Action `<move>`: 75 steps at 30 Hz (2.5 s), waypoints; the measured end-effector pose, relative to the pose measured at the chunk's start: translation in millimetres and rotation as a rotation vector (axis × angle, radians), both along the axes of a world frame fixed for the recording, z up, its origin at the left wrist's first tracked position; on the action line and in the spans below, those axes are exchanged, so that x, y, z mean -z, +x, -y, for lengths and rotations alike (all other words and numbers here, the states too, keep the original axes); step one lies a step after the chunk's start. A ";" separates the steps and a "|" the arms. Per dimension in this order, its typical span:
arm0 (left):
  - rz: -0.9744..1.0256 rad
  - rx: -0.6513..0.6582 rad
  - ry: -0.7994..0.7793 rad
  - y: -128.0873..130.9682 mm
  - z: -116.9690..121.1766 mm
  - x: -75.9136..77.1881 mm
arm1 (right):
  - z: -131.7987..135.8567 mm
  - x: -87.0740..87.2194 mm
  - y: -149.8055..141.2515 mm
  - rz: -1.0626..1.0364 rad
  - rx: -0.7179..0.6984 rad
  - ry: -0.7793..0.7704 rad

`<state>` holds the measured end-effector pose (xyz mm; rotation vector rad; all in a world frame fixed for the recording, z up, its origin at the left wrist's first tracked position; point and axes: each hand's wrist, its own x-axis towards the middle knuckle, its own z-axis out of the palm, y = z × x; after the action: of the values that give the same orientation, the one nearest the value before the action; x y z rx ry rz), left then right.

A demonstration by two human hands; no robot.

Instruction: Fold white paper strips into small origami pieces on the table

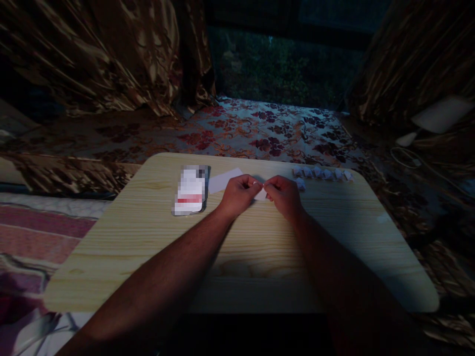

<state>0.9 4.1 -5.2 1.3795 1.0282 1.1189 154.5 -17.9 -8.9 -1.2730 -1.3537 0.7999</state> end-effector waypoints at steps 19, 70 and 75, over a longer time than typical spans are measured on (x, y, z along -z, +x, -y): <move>0.139 -0.058 -0.089 0.8 -1.8 -1.9 | 1.0 -2.4 -1.5 0.031 0.062 0.028; 0.313 -0.030 -0.136 -0.2 -0.5 -5.0 | 3.6 -5.2 -0.1 0.024 0.055 0.040; 0.312 -0.025 -0.137 -1.3 -1.0 -4.1 | 3.3 -4.7 0.3 0.010 0.053 0.056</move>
<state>-0.4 5.1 -1.1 1.0468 0.8789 1.2136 154.7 -21.2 -4.2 -1.2652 -1.3359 0.7149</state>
